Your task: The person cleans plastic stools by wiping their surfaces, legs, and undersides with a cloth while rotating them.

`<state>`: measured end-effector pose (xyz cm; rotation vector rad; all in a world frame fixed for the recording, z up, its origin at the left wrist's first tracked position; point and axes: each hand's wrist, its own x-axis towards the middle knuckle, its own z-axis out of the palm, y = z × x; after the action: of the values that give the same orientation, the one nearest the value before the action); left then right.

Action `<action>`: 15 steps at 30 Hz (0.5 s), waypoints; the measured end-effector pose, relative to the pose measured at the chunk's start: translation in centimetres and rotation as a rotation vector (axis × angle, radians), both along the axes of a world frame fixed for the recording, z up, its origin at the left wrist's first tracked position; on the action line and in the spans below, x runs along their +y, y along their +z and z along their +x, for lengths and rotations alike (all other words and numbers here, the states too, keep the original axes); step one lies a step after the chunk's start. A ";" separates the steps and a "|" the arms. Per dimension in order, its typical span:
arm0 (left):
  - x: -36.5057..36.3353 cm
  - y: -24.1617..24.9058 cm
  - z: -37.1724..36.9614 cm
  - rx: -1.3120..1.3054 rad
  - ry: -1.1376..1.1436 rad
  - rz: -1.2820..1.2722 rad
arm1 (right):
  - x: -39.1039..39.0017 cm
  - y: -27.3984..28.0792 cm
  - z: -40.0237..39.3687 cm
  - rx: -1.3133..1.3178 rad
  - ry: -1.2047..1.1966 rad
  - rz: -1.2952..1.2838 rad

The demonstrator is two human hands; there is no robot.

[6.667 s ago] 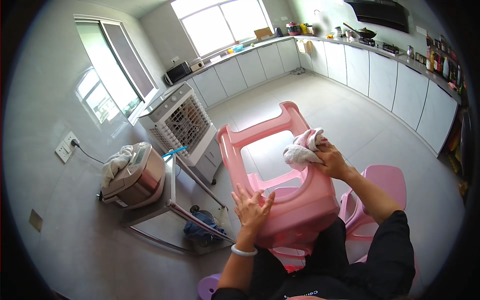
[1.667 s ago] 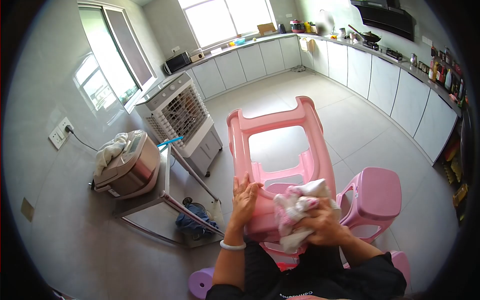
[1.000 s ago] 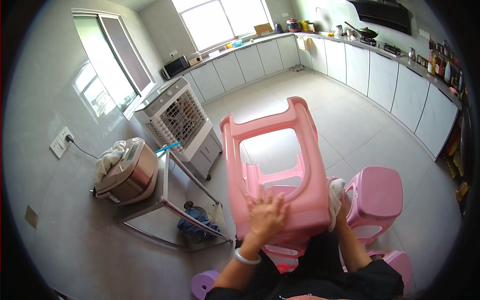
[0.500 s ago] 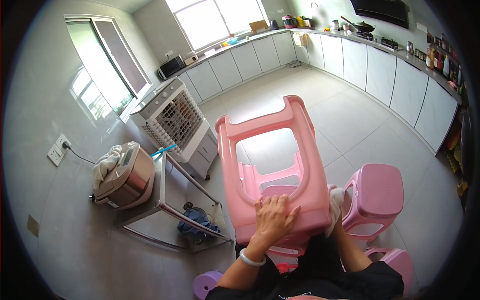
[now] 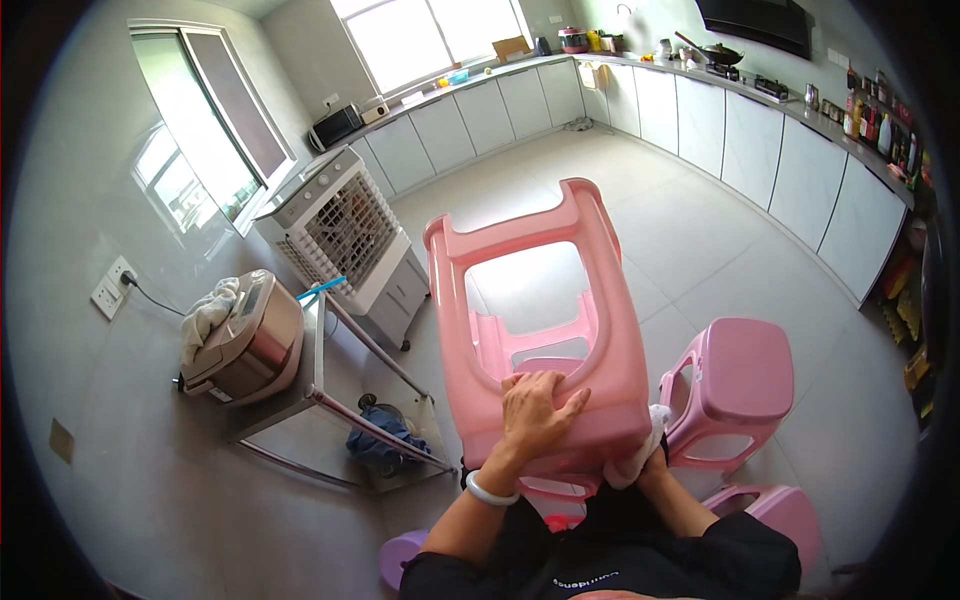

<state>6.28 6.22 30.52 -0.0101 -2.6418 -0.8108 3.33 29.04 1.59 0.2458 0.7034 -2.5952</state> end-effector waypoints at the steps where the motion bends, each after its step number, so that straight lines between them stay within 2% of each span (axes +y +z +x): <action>1: -0.2 0.6 0.2 -0.023 0.014 0.035 | 0.1 0.9 0.0 0.015 -0.001 0.005; 3: -1.1 2.2 0.9 -0.076 0.038 0.108 | 0.3 1.9 -0.4 0.040 -0.007 0.018; 4: -1.8 2.6 1.2 -0.015 0.010 0.078 | 0.4 2.3 -0.6 0.055 -0.017 0.026; 8: -4.4 2.1 2.2 -0.168 -0.083 0.801 | 0.3 4.0 -2.5 0.119 -0.049 0.072; 11: -5.6 0.7 3.2 -0.030 -0.141 1.084 | 0.4 5.0 -3.9 0.161 -0.083 0.133; 15: -8.5 -3.5 4.1 0.046 -0.107 1.175 | 1.8 6.0 -5.0 0.217 -0.129 0.219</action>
<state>10.33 -2.26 27.04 0.1349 -1.7564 -2.1917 -1.64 30.82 7.56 0.0767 1.0842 -2.6926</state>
